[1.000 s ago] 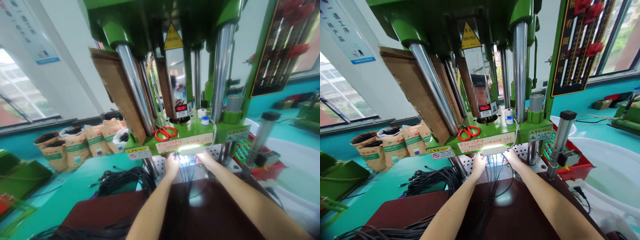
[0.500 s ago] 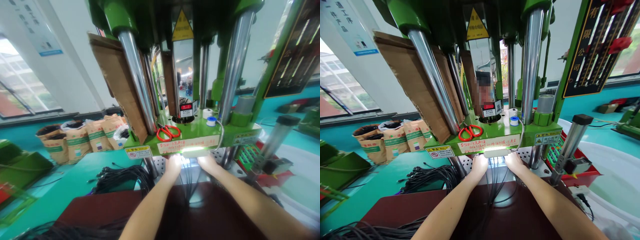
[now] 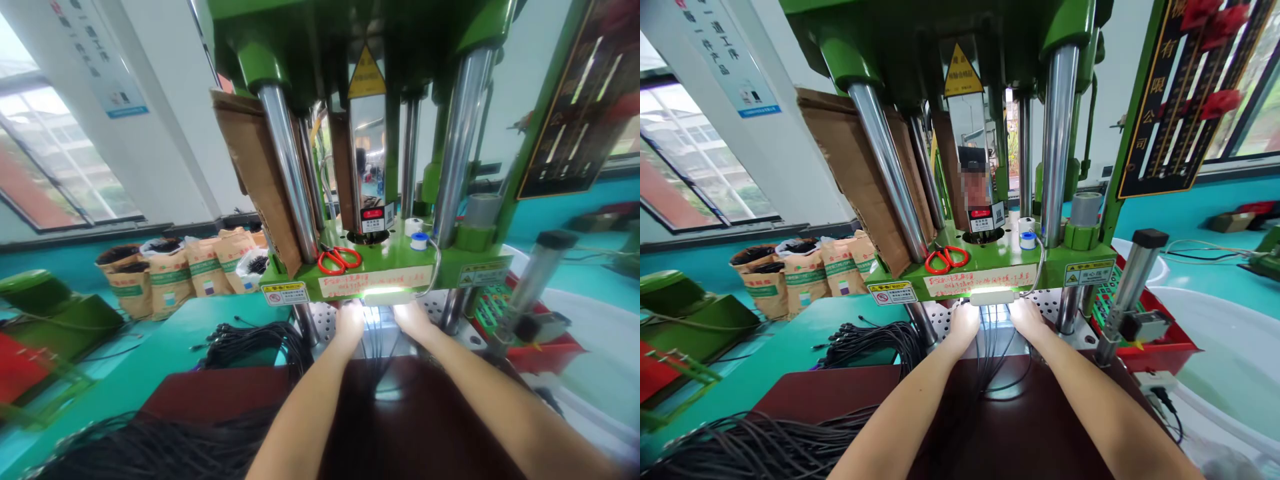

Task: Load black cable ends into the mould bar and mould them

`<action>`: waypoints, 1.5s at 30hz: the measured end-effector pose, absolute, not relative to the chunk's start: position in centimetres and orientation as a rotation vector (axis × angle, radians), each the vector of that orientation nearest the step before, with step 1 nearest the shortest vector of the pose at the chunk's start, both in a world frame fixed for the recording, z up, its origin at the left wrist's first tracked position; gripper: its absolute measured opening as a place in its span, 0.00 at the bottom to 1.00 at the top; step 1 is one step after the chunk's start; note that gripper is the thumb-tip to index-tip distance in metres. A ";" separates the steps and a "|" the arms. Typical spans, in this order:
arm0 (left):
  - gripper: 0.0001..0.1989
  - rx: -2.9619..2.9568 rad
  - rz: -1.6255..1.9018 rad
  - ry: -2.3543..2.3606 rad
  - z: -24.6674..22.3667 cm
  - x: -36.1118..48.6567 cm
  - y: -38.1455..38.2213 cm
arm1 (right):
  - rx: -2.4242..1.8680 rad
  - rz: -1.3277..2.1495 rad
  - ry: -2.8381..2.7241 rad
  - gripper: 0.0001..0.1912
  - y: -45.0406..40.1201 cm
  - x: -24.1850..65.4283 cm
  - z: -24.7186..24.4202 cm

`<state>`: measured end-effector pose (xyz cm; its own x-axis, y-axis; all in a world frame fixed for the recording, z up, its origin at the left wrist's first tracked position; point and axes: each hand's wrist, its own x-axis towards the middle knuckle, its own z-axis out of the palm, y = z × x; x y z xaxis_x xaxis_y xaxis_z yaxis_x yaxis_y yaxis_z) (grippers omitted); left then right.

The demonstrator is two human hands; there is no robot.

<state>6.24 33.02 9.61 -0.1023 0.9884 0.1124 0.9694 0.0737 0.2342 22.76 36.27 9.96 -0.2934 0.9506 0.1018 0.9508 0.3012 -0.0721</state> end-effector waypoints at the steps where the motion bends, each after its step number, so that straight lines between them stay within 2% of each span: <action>1: 0.16 2.058 0.375 2.263 9.6 6.2 33.0 | -1.789 -0.019 -2.436 0.10 36.2 22.7 10.1; 9: 0.16 2.118 0.384 2.339 10.9 6.7 32.2 | -1.642 -0.198 -2.455 0.08 34.0 22.2 11.9; 17: 0.17 2.174 0.382 2.302 10.2 7.9 31.5 | -1.511 -0.294 -2.439 0.08 34.5 21.1 10.6; 25: 0.16 2.128 0.417 2.323 10.3 7.9 32.4 | -1.558 -0.284 -2.395 0.06 35.8 21.5 9.6; 37: 0.13 2.329 0.467 2.145 11.1 9.7 30.5 | -1.458 -0.181 -2.338 0.16 33.9 19.2 10.9; 45: 0.16 2.241 0.439 2.155 11.2 10.0 31.7 | -1.457 -0.130 -2.352 0.12 35.0 19.5 10.0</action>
